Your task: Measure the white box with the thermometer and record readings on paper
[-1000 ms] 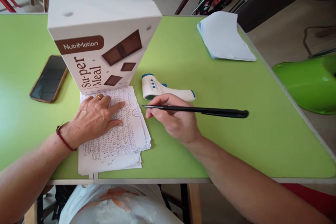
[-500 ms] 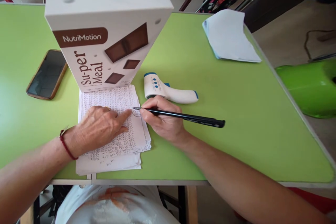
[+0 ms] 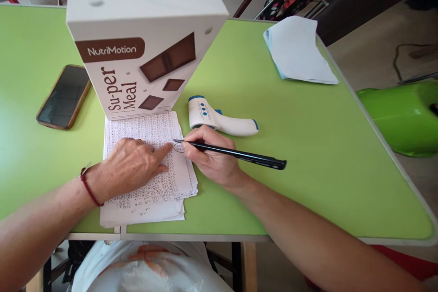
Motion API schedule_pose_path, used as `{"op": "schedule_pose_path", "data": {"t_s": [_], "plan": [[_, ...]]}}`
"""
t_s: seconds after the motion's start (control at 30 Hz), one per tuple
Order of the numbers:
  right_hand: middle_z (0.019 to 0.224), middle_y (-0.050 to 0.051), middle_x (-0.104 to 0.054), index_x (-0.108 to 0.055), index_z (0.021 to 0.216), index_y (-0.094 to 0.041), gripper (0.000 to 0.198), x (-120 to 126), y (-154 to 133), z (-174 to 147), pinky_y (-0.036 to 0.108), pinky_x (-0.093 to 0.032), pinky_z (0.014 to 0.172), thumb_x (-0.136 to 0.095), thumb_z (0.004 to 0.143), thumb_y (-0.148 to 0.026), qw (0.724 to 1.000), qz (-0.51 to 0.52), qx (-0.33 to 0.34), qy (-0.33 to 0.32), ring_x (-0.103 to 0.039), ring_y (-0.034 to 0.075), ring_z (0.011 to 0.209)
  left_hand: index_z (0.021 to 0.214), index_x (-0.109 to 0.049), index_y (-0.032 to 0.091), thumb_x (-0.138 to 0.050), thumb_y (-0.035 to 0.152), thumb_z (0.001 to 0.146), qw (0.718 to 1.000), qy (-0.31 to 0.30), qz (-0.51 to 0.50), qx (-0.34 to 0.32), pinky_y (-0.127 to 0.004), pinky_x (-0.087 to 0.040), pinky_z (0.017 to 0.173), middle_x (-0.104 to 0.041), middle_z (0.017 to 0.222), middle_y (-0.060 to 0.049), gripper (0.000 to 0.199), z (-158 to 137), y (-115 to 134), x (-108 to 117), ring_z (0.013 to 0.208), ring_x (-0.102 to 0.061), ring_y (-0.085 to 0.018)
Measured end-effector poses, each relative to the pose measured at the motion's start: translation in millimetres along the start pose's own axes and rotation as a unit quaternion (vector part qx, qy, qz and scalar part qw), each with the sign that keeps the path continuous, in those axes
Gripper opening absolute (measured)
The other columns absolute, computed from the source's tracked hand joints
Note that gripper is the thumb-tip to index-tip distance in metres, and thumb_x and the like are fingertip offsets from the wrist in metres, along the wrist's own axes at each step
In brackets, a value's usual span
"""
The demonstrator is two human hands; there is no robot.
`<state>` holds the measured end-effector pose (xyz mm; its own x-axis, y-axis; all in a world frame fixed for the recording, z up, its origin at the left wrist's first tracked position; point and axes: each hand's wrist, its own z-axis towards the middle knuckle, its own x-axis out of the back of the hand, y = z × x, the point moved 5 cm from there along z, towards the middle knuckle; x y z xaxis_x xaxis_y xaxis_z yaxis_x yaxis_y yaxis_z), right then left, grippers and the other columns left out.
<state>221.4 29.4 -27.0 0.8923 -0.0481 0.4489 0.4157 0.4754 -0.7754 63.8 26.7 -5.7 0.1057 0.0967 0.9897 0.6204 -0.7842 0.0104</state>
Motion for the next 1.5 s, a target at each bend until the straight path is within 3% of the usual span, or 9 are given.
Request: {"op": "schedule_pose_path", "data": {"t_s": [1.5], "plan": [[0.057, -0.007, -0.05, -0.048, 0.069, -0.023, 0.016, 2.4, -2.5, 3.0, 0.022, -0.038, 0.045, -0.058, 0.08, -0.015, 1.0, -0.016, -0.011, 0.015, -0.044, 0.008, 0.049, 0.126, -0.052, 0.019, -0.055, 0.044, 0.096, 1.0, 0.025, 0.004, -0.007, -0.027, -0.028, 0.046, -0.066, 0.068, -0.001, 0.039, -1.8, -1.1, 1.7, 0.055, -0.062, -0.02]]}}
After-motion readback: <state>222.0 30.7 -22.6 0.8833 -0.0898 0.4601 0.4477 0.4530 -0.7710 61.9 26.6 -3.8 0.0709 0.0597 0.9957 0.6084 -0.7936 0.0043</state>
